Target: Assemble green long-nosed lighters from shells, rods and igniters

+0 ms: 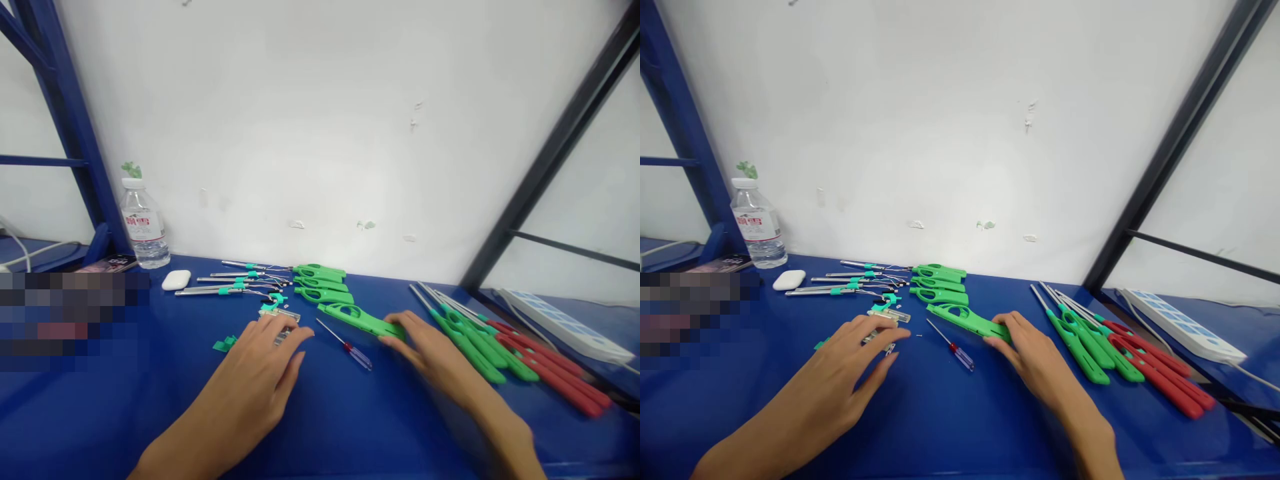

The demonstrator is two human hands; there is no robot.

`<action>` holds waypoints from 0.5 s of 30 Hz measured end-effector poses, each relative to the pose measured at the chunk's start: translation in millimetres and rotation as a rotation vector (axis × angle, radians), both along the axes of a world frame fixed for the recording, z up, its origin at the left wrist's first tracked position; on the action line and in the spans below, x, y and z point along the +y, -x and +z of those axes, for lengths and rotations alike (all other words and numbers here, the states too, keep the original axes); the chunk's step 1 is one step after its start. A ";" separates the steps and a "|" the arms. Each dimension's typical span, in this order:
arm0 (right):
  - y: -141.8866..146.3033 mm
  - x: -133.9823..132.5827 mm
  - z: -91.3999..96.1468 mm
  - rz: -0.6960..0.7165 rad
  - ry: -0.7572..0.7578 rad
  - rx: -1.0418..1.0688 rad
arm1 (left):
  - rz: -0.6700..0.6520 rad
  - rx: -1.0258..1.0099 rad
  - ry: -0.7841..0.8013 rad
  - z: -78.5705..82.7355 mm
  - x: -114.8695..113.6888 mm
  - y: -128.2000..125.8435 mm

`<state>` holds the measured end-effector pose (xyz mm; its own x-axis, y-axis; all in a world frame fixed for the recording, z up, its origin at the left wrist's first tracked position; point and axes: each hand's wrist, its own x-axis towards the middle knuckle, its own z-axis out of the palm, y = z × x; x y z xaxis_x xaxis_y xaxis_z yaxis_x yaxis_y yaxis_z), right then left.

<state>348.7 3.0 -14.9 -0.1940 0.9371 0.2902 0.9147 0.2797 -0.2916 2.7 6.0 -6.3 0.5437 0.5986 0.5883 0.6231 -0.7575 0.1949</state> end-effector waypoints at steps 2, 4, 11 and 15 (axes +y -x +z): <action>1.8 -17.0 4.0 -0.017 -0.003 0.041 | 0.048 -0.032 -0.023 -1.0 -0.2 -0.3; 8.3 -32.5 9.5 -0.004 0.007 0.071 | 0.068 -0.074 -0.010 -1.6 -0.5 -0.6; 32.0 -53.6 24.2 0.083 0.075 0.211 | -0.110 -0.242 0.089 4.2 0.3 0.6; 31.9 -50.9 24.8 0.096 0.088 0.223 | -0.124 -0.280 0.107 4.8 0.9 0.2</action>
<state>316.9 -48.0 9.8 -0.2234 0.9411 0.2536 0.7955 0.3264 -0.5105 2.5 6.9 -1.6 0.4418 0.6047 0.6626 0.4385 -0.7900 0.4286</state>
